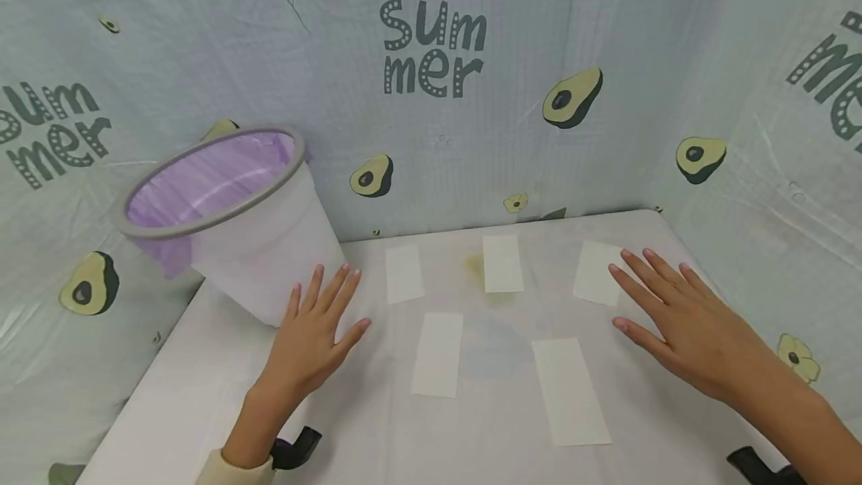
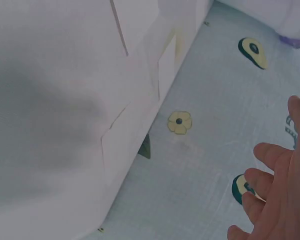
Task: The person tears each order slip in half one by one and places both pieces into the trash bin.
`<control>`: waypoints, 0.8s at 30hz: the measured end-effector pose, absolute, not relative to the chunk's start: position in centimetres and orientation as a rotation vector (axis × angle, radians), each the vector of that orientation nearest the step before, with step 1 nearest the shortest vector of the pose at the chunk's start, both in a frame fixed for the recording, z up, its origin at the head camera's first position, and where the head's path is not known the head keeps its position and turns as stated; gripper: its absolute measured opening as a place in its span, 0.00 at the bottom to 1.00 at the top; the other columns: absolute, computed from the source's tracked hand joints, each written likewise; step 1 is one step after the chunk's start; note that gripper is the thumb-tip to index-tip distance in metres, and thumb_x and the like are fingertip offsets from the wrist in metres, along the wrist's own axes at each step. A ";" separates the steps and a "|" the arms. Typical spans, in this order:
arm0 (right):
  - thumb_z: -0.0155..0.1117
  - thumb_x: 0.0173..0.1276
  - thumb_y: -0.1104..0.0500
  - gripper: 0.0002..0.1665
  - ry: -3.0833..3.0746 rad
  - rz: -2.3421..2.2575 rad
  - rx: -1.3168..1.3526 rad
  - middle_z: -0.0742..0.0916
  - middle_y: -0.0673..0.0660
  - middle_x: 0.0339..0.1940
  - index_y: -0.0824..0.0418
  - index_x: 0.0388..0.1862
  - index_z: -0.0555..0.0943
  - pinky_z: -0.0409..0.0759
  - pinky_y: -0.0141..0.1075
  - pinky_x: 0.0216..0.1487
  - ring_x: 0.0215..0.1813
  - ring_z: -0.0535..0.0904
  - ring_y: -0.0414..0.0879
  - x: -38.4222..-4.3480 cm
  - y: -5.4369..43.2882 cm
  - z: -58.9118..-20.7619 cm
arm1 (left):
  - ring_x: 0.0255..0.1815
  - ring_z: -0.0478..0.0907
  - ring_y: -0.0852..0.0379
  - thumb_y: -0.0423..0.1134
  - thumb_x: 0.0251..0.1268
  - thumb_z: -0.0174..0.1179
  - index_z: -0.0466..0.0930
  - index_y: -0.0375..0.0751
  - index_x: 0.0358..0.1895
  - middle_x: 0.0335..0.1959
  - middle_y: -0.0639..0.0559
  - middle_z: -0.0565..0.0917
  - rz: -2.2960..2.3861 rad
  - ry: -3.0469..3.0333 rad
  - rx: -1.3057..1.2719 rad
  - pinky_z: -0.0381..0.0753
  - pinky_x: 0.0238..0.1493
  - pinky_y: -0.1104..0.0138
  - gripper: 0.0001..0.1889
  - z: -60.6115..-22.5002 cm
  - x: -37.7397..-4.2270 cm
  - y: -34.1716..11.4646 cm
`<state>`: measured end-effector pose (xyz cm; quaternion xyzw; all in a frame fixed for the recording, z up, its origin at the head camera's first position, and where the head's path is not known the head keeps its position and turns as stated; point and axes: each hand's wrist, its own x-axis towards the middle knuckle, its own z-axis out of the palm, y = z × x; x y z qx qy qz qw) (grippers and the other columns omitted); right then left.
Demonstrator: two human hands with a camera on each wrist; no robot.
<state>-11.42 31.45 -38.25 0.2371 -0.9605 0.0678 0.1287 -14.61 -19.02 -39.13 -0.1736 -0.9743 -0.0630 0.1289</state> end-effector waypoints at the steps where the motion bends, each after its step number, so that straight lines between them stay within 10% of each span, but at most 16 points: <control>1: 0.60 0.77 0.45 0.47 -2.792 0.192 0.697 0.51 0.56 0.85 0.49 0.85 0.48 0.22 0.44 0.79 0.85 0.32 0.48 -11.3 31.5 -38.3 | 0.84 0.38 0.44 0.66 0.75 0.49 0.49 0.57 0.83 0.84 0.55 0.50 -0.187 -2.829 -0.537 0.41 0.78 0.39 0.40 -39.2 -14.8 -18.6; 24: 0.78 0.59 0.53 0.47 -2.567 0.224 1.212 0.71 0.49 0.78 0.52 0.77 0.70 0.39 0.24 0.78 0.80 0.53 0.31 -10.3 31.9 -42.7 | 0.84 0.42 0.46 0.75 0.71 0.40 0.52 0.64 0.82 0.83 0.59 0.53 -0.020 -2.794 -1.078 0.50 0.79 0.45 0.41 -40.9 -14.9 -5.8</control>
